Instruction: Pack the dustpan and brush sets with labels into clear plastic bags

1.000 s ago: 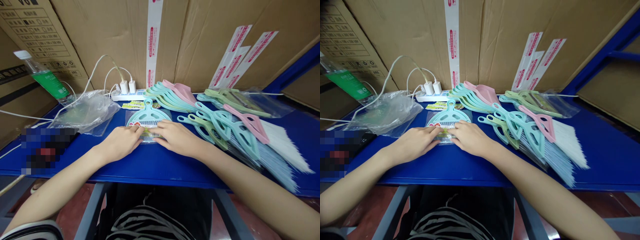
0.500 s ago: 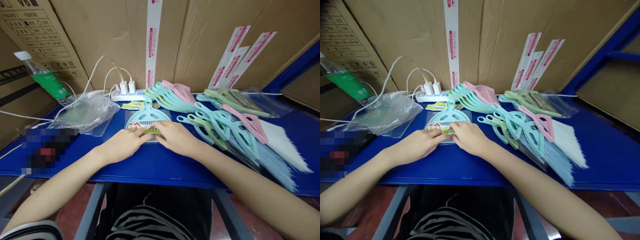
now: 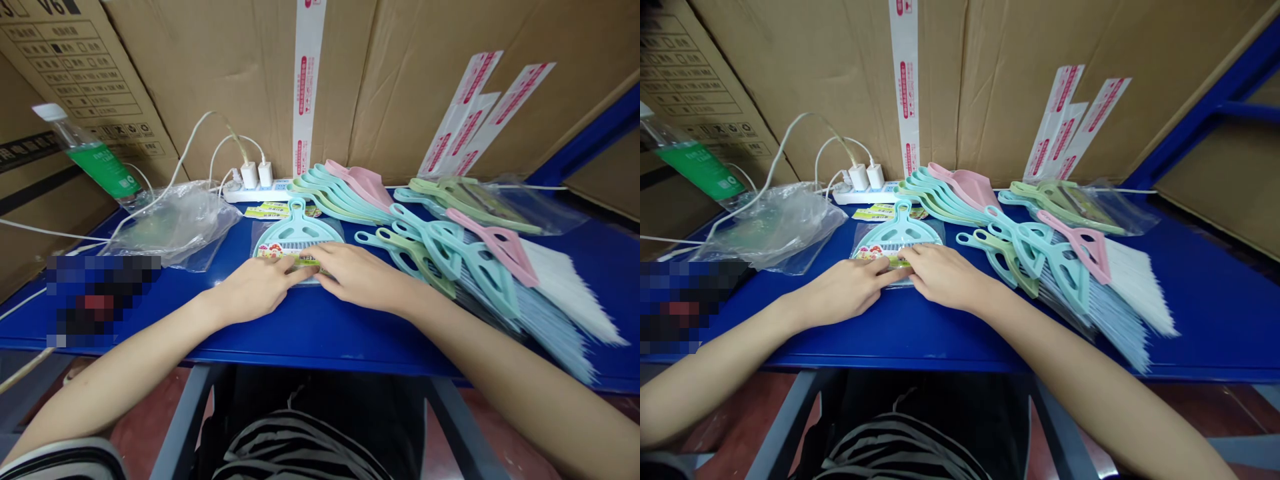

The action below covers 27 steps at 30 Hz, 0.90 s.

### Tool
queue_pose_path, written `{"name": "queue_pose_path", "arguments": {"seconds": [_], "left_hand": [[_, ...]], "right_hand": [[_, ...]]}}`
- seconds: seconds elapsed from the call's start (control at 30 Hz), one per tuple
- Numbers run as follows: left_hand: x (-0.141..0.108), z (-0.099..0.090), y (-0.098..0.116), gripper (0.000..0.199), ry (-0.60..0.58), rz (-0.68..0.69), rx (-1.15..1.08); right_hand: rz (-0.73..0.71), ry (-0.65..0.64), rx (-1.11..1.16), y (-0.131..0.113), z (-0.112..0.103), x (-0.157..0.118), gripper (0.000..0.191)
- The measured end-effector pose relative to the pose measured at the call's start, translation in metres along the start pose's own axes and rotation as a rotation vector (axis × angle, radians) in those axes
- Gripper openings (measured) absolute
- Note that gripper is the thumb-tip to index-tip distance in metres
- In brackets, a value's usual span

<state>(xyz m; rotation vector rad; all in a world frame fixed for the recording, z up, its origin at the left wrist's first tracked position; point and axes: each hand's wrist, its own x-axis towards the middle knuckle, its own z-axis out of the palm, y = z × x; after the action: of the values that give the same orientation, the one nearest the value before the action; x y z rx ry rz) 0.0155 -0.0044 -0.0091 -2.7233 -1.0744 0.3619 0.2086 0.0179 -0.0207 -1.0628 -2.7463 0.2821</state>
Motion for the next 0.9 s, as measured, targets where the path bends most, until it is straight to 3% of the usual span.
{"name": "queue_pose_path", "arguments": {"seconds": [0.27, 0.63, 0.9], "left_hand": [[0.001, -0.0024, 0.002, 0.061, -0.006, -0.02, 0.019], [-0.0014, -0.0023, -0.0001, 0.043, -0.001, -0.019, 0.016], [-0.0027, -0.0009, -0.0017, 0.052, 0.026, -0.002, 0.032]], "right_hand": [[0.048, -0.026, -0.07, 0.0, -0.0059, -0.001, 0.022], [0.054, -0.006, -0.113, 0.0021, -0.0055, -0.0028, 0.023], [0.031, -0.005, -0.153, 0.002, -0.0075, -0.0028, 0.021]]}}
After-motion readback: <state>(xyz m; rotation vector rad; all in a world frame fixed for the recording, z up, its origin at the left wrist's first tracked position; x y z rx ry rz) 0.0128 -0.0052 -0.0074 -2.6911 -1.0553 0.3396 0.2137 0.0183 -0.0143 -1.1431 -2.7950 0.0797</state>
